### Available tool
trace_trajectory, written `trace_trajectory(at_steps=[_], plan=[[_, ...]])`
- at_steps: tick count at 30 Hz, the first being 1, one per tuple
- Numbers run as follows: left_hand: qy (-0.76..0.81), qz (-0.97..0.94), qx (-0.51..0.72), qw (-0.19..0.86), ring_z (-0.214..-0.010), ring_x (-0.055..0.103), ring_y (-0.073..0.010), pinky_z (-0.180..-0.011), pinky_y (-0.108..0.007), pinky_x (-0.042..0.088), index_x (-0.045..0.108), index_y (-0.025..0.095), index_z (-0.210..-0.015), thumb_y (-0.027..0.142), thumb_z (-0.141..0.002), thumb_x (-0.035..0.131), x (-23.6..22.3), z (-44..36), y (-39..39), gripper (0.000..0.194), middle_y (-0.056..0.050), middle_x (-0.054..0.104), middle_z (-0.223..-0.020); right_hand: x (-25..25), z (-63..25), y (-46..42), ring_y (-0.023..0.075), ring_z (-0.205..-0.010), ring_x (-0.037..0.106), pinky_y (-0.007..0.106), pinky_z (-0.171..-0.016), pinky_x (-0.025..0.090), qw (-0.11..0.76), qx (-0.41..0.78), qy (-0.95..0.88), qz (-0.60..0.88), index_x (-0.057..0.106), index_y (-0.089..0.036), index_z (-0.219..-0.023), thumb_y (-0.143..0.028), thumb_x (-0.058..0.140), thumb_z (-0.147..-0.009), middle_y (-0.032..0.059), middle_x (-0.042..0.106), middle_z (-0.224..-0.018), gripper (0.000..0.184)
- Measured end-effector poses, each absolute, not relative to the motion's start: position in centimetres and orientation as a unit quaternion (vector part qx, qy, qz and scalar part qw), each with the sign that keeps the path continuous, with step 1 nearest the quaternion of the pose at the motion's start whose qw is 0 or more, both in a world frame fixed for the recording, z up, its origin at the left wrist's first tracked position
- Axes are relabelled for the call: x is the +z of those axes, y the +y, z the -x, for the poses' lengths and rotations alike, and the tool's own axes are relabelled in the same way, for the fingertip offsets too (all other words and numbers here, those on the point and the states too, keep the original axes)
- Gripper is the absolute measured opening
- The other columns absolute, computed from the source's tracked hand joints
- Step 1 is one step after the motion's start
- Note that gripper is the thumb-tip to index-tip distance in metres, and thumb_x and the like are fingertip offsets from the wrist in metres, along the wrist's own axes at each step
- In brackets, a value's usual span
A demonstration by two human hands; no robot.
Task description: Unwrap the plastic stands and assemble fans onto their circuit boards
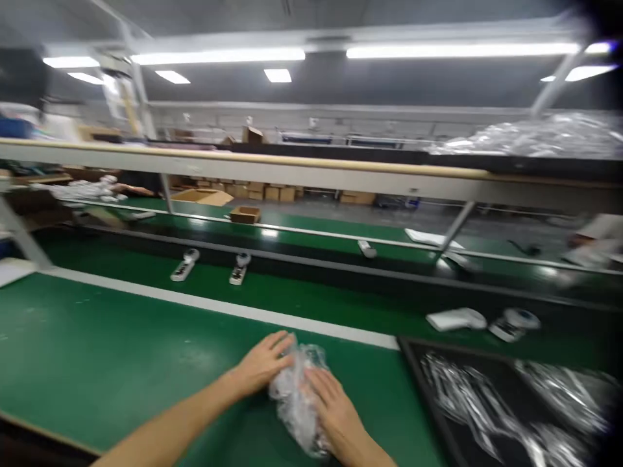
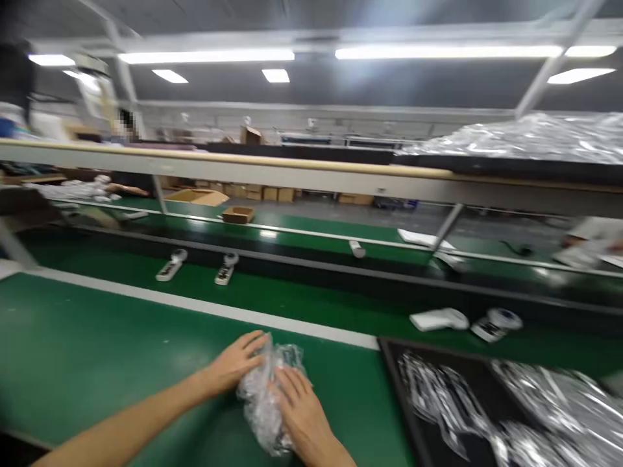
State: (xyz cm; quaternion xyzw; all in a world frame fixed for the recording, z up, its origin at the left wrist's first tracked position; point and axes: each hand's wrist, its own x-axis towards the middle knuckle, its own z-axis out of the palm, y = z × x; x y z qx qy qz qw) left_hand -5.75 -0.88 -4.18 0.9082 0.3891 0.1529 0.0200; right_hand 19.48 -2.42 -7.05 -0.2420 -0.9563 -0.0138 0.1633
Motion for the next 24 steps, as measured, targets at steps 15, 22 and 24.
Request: trace_trajectory(at_steps=[15, 22, 24], plan=[[0.594, -0.805, -0.005, -0.018, -0.135, 0.029, -0.0299, -0.074, -0.024, 0.055, 0.016, 0.039, -0.144, -0.02, -0.054, 0.03, -6.8, 14.3, -5.3, 0.108, -0.006, 0.025, -0.151, 2.4, -20.3, 0.0, 0.0211, -0.126, 0.042, 0.038, -0.106, 0.031, -0.014, 0.319, -0.851, 0.417, 0.046, -0.031, -0.131, -0.011, 0.039, -0.084, 0.0044, 0.047, -0.137, 0.052], [0.496, -0.867, -0.011, -0.045, -0.138, 0.012, -0.0323, -0.101, -0.045, 0.042, 0.009, 0.04, -0.144, -0.02, -0.052, 0.038, -7.0, 16.0, -4.0, 0.114, -0.003, 0.02, -0.152, -1.4, -13.9, 6.5, 0.0277, -0.12, 0.046, 0.037, -0.094, 0.037, -0.03, 0.254, -0.752, 0.608, 0.043, -0.021, -0.134, -0.022, 0.061, -0.077, 0.0131, 0.049, -0.13, 0.06], [0.505, -0.862, -0.017, -0.042, -0.138, 0.013, -0.034, -0.094, -0.041, 0.047, 0.009, 0.04, -0.144, -0.021, -0.048, 0.037, -6.8, 16.9, -4.0, 0.117, -0.004, 0.018, -0.153, -2.7, -13.2, 6.9, 0.0234, -0.107, 0.055, 0.032, -0.087, 0.04, -0.022, 0.256, -0.75, 0.609, 0.057, -0.019, -0.119, -0.015, 0.056, -0.077, 0.0104, 0.06, -0.114, 0.042]])
